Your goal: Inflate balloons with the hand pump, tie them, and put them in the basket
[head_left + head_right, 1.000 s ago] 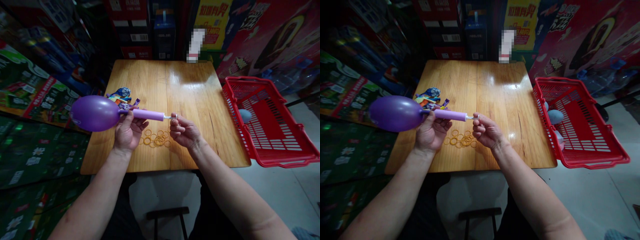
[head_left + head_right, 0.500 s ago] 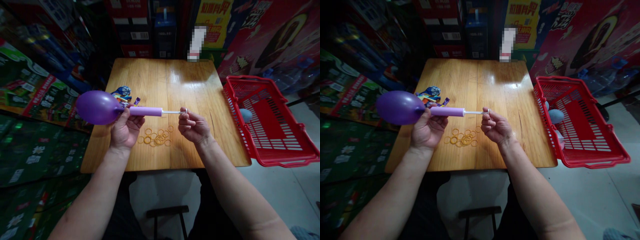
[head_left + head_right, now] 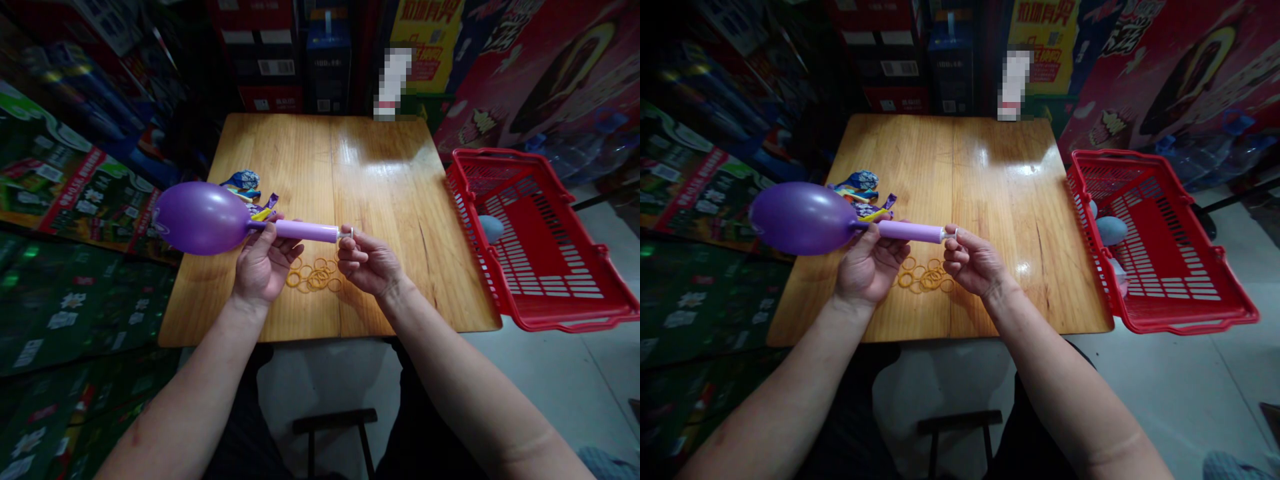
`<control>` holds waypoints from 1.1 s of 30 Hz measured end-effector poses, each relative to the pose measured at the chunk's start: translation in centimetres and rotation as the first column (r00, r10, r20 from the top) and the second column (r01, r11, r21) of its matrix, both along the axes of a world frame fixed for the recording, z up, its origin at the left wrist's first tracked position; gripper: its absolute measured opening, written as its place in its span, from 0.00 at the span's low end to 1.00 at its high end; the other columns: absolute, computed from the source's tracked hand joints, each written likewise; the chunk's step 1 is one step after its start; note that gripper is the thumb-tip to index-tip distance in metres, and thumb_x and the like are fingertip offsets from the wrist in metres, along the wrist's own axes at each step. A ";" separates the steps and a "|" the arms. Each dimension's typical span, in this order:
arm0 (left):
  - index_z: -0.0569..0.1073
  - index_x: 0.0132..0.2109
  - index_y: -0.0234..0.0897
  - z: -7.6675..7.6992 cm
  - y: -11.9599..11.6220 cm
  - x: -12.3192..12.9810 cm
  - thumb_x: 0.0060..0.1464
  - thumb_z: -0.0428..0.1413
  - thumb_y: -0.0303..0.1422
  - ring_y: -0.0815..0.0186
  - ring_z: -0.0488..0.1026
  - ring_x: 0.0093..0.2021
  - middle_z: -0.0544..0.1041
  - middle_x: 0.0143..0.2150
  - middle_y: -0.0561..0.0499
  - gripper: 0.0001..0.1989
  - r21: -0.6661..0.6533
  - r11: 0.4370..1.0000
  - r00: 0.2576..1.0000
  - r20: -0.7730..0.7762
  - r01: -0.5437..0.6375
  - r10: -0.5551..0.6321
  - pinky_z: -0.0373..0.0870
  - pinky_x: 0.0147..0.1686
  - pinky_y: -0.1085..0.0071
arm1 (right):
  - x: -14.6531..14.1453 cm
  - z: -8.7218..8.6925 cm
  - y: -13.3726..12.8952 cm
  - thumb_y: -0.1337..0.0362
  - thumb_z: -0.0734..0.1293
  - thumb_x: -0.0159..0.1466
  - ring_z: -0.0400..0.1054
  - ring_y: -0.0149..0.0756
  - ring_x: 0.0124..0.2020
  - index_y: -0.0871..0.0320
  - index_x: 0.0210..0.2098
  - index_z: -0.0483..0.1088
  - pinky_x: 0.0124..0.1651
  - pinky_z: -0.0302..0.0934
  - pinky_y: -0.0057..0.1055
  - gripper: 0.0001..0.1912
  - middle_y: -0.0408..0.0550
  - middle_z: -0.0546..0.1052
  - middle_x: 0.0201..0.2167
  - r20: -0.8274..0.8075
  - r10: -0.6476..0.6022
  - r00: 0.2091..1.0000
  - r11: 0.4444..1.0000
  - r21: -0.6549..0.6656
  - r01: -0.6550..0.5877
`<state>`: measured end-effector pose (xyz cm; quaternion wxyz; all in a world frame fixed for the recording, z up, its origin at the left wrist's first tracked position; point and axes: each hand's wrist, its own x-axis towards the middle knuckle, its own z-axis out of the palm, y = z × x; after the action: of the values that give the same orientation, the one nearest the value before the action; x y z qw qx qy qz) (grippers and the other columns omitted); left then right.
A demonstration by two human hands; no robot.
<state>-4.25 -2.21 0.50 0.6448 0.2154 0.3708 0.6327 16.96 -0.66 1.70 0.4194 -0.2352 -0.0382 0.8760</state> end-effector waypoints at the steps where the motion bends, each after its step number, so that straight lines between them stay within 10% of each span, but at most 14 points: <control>1: 0.80 0.51 0.41 0.0 0.1 -0.2 0.63 0.64 0.39 0.63 0.83 0.42 0.85 0.48 0.45 0.12 -0.004 1.000 1.000 0.006 -0.002 0.002 0.80 0.42 0.69 | 0.2 0.2 0.1 0.68 0.62 0.75 0.52 0.21 0.17 0.59 0.41 0.72 0.21 0.54 0.18 0.08 0.38 0.72 0.24 0.010 0.005 1.000 1.000 -0.001 -0.004; 33: 0.81 0.48 0.43 0.2 0.7 -1.8 0.61 0.66 0.41 0.64 0.83 0.41 0.85 0.45 0.49 0.12 0.052 0.996 0.997 -0.006 -0.072 0.072 0.81 0.39 0.72 | 1.1 0.6 0.6 0.69 0.62 0.74 0.49 0.19 0.16 0.58 0.39 0.73 0.21 0.52 0.16 0.09 0.36 0.71 0.23 0.050 -0.042 0.998 0.995 0.092 0.037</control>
<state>-6.02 -1.49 0.75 0.6144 0.2208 0.3643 0.6641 18.06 -0.10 2.34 0.4459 -0.2394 -0.0842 0.8584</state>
